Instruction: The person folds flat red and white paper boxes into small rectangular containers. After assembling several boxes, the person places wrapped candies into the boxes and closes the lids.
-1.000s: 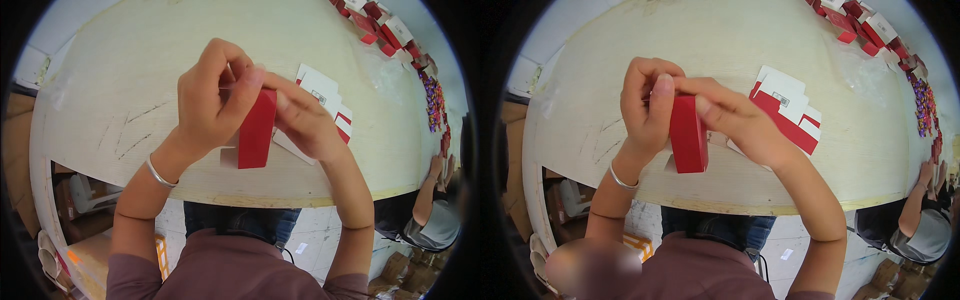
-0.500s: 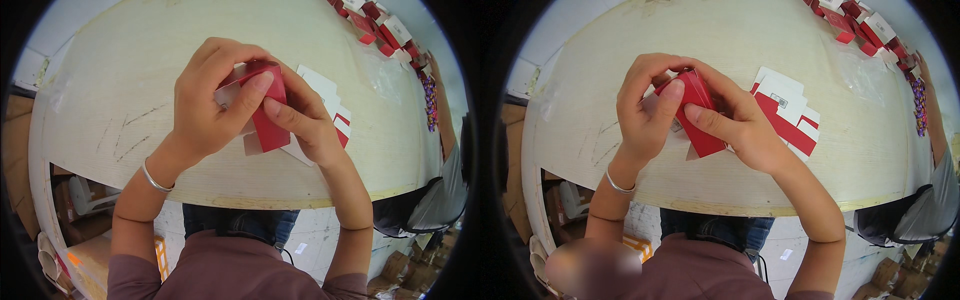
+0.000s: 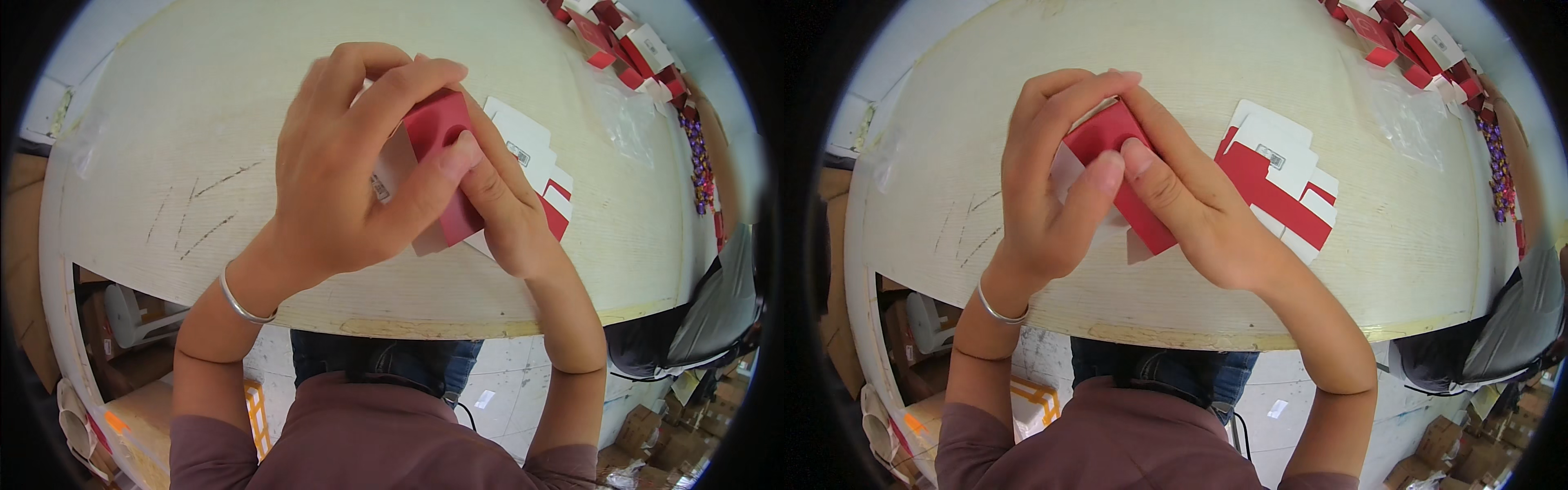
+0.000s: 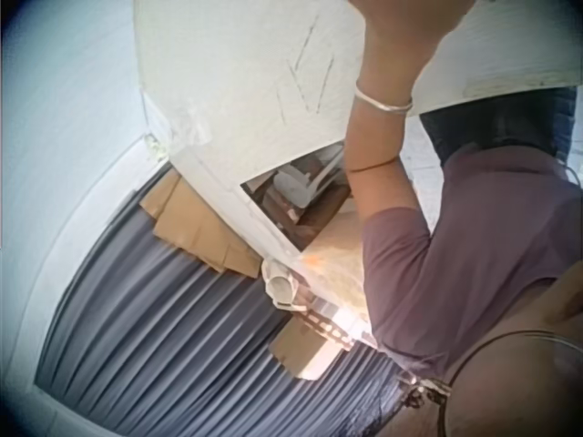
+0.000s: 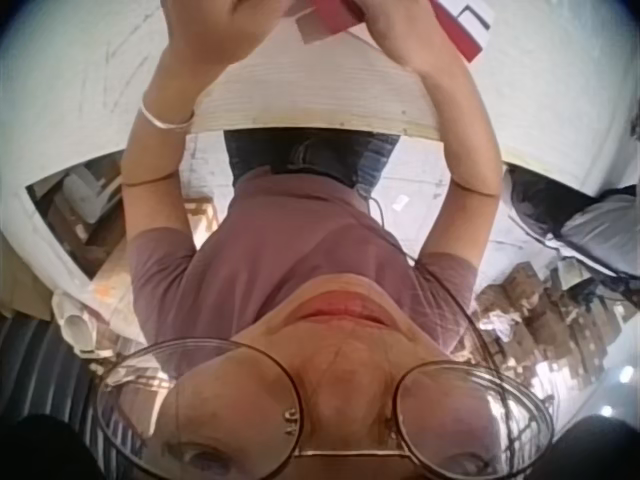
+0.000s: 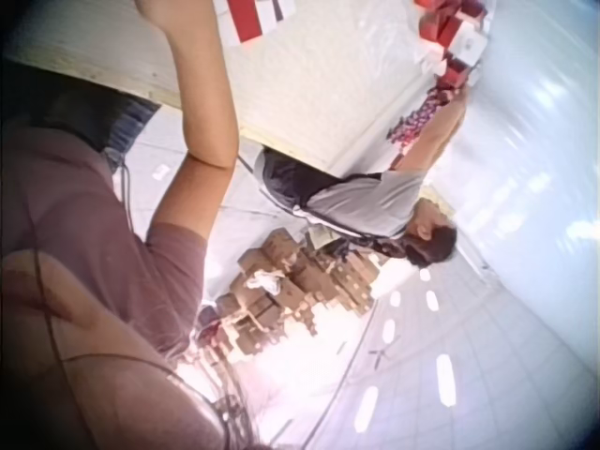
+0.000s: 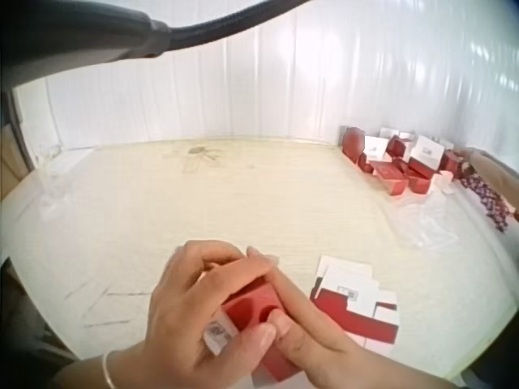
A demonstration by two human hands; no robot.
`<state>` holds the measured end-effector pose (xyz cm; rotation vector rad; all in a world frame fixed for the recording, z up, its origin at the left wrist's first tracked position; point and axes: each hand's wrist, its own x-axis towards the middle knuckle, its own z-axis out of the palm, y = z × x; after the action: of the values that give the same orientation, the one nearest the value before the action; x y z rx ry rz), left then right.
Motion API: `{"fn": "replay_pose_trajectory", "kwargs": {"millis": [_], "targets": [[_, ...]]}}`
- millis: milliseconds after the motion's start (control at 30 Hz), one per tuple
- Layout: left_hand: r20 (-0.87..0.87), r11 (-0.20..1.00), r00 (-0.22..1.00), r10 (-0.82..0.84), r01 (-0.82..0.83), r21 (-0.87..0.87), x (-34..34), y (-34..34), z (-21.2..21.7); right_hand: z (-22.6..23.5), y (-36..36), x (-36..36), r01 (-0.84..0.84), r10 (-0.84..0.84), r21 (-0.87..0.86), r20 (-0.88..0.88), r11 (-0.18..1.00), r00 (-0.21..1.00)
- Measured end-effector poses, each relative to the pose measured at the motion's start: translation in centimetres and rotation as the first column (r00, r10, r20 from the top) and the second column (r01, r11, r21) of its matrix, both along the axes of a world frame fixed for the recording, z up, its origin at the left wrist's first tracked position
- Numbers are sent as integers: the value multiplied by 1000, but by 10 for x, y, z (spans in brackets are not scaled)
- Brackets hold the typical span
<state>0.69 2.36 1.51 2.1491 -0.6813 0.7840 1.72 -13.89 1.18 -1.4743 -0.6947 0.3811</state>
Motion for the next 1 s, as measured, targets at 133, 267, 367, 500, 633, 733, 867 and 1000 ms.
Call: {"fn": "replay_pose_trajectory", "kwargs": {"millis": [133,267,367,500,633,733,867,1000], "targets": [[43,999,999,-15,13,38,1,4,0,1,3,-1,11,-11,12,3,1000,1000],[46,999,999,-22,21,27,0,5,1,1,6,-1,7,-7,25,12,1000,1000],[55,998,998,-34,32,49,2,8,1,0,5,-1,-27,30,98,-33,995,999],[-9,999,999,-31,31,-7,2,8,5,3,2,1,5,-3,36,-58,999,998],[13,996,1000,15,-14,-84,10,12,3,-4,0,12,118,-132,-100,-153,988,979],[10,975,998,55,-52,-215,7,13,-1,-4,-11,23,-12,-50,-279,-214,960,976],[3,967,994,110,-106,-233,11,10,3,23,-82,103,584,-369,156,-640,797,674],[-47,973,998,38,-47,-226,18,-2,-1,65,-156,139,449,-339,395,-319,801,885]]}}
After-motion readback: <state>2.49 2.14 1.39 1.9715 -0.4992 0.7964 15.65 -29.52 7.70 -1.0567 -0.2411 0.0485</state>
